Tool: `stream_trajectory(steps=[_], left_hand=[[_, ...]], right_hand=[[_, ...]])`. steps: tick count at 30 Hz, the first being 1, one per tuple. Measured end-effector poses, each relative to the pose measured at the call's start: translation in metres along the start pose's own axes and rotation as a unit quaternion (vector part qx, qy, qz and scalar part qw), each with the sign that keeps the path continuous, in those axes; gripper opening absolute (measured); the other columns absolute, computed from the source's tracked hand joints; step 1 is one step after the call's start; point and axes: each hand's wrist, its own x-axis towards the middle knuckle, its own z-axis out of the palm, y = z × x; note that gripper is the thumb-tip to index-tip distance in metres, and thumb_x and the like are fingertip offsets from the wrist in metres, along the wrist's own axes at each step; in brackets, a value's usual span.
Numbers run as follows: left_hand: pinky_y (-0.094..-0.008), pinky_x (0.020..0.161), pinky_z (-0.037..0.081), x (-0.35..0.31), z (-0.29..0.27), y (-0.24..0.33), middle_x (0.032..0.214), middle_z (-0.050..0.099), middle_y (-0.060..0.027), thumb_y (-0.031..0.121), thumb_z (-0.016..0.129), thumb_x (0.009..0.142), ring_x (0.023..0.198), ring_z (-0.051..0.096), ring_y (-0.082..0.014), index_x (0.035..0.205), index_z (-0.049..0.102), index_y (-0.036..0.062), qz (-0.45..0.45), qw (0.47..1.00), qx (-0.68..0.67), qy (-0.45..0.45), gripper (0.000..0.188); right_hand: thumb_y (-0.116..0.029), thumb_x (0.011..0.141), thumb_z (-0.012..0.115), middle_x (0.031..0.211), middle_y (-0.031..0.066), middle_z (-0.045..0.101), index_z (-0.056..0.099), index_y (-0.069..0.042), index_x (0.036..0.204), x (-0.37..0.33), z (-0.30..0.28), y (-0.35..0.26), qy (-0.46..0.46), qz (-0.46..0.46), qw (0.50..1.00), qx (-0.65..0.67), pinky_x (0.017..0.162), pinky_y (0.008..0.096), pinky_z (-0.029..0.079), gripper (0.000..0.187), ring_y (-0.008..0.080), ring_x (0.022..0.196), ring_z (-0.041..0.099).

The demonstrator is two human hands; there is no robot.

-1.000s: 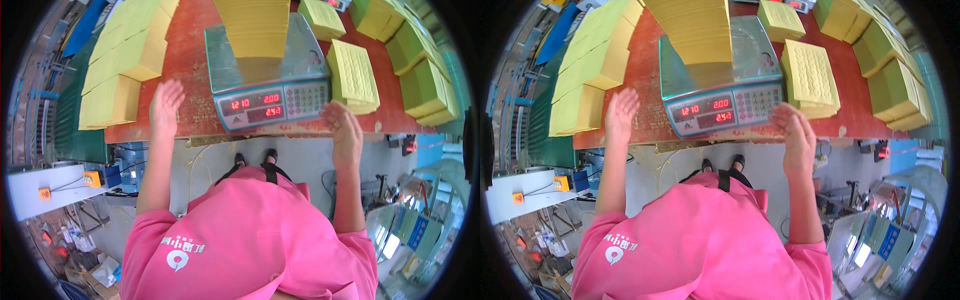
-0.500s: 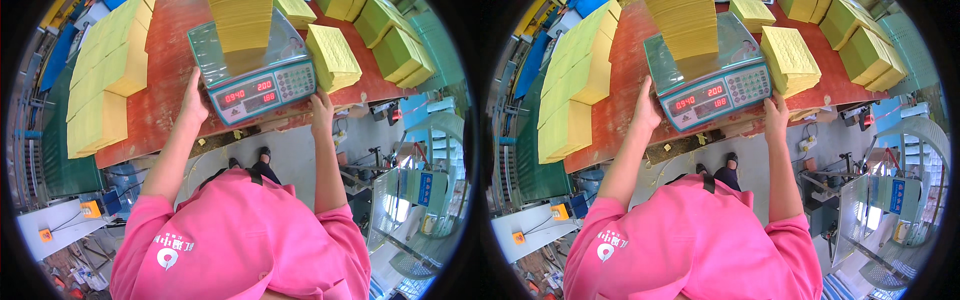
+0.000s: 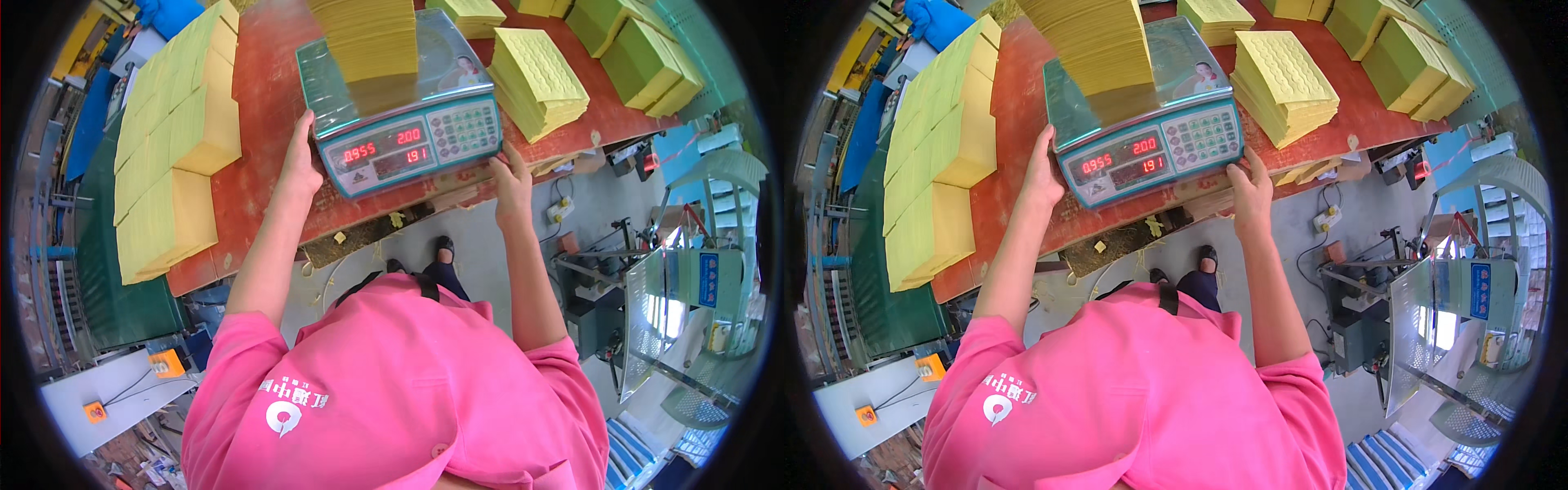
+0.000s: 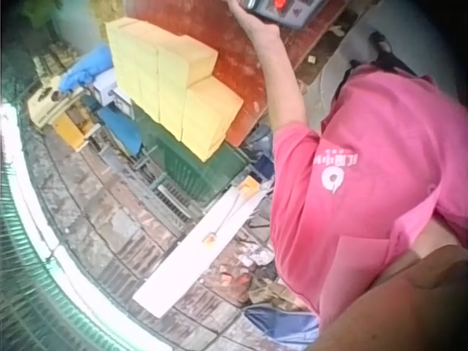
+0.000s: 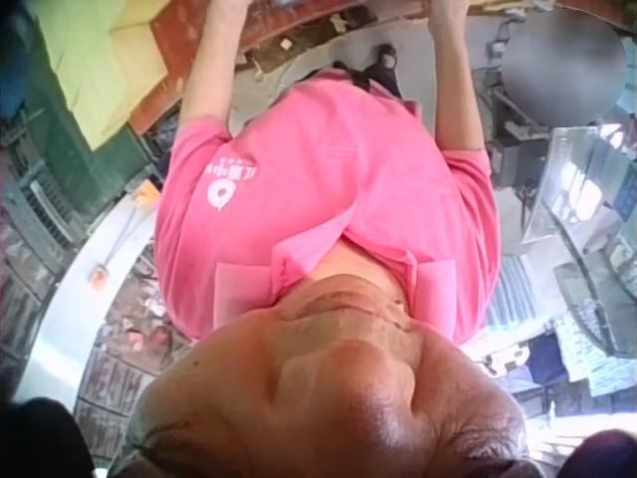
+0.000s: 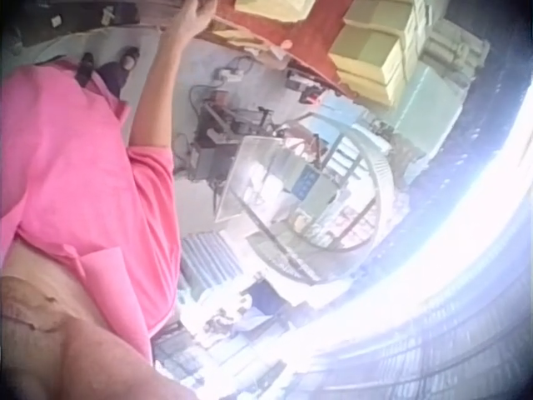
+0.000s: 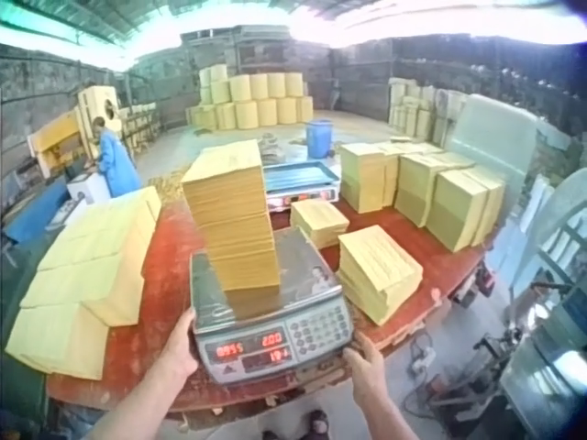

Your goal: The recorder weighs stacks of yellow paper on a digital scale and organizes them on a worktable.

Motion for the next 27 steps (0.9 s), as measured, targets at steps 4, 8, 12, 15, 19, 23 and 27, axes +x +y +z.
stream_trajectory(steps=[4, 8, 12, 15, 19, 23, 27], left_hand=[[-0.0426, 0.102, 0.045, -0.009, -0.003, 0.011, 0.127, 0.059, -0.0108, 0.055, 0.059, 0.091, 0.117, 0.056, -0.0255, 0.132, 0.053, 0.0105, 0.012, 0.998, 0.054, -0.011, 0.061], [-0.0453, 0.106, 0.039, -0.015, -0.023, 0.041, 0.141, 0.048, -0.0169, 0.062, 0.057, 0.089, 0.131, 0.046, -0.03, 0.142, 0.042, 0.0071, 0.027, 0.971, 0.227, 0.076, 0.078], [-0.0457, 0.11, 0.035, -0.041, -0.016, 0.098, 0.149, 0.04, -0.0176, 0.049, 0.06, 0.093, 0.139, 0.039, -0.0282, 0.145, 0.038, -0.0018, 0.217, 0.916, 0.322, 0.104, 0.076], [-0.0412, 0.109, 0.036, -0.062, 0.021, 0.145, 0.14, 0.053, -0.0128, 0.037, 0.058, 0.097, 0.132, 0.047, -0.0218, 0.136, 0.052, -0.0002, 0.334, 0.867, 0.366, 0.047, 0.054], [-0.0318, 0.106, 0.038, -0.07, 0.073, 0.196, 0.132, 0.059, -0.0077, 0.026, 0.061, 0.096, 0.124, 0.052, -0.0156, 0.13, 0.059, 0.0009, 0.454, 0.779, 0.431, -0.039, 0.043], [-0.0298, 0.097, 0.044, -0.089, 0.156, 0.21, 0.12, 0.063, -0.0081, 0.02, 0.068, 0.089, 0.111, 0.057, -0.0167, 0.126, 0.061, 0.0009, 0.492, 0.715, 0.491, -0.073, 0.043], [-0.031, 0.097, 0.043, -0.054, 0.185, 0.226, 0.121, 0.062, -0.0097, 0.026, 0.069, 0.088, 0.112, 0.056, -0.0168, 0.128, 0.059, -0.0009, 0.521, 0.667, 0.52, -0.118, 0.05]], right_hand=[[-0.01, 0.086, 0.06, 0.121, 0.0126, 0.061, 0.049, 0.0, 0.139, -0.009, 0.0, -0.017, -0.007, 0.083, 0.996, 0.038, 0.09, 0.0315, 0.047, 0.055, 0.0198, 0.106, 0.058], [-0.005, 0.088, 0.058, 0.122, 0.0126, 0.061, 0.052, -0.002, 0.136, -0.006, -0.016, -0.006, 0.047, -0.055, 0.994, -0.085, 0.092, 0.0316, 0.047, 0.049, 0.0188, 0.107, 0.059], [0.001, 0.092, 0.055, 0.121, 0.0112, 0.061, 0.055, -0.002, 0.133, -0.03, -0.02, -0.026, 0.069, -0.131, 0.986, -0.074, 0.095, 0.0297, 0.046, 0.041, 0.0165, 0.107, 0.059], [0.003, 0.094, 0.05, 0.115, 0.0095, 0.063, 0.056, -0.001, 0.13, -0.039, -0.024, -0.032, 0.059, -0.148, 0.984, -0.077, 0.089, 0.0287, 0.049, 0.037, 0.0146, 0.102, 0.06], [0.002, 0.095, 0.047, 0.113, 0.009, 0.063, 0.056, 0.002, 0.127, -0.047, -0.023, -0.035, 0.004, -0.085, 0.996, -0.002, 0.084, 0.0303, 0.052, 0.033, 0.0143, 0.096, 0.061], [0.001, 0.095, 0.047, 0.111, 0.0083, 0.064, 0.057, 0.003, 0.125, -0.052, -0.02, -0.035, -0.006, -0.078, 0.997, 0.023, 0.083, 0.0306, 0.053, 0.031, 0.0147, 0.095, 0.062], [0.0, 0.096, 0.047, 0.109, 0.0073, 0.065, 0.059, 0.003, 0.123, -0.056, -0.029, -0.031, 0.006, -0.059, 0.998, 0.017, 0.083, 0.0289, 0.051, 0.029, 0.0144, 0.096, 0.062]])
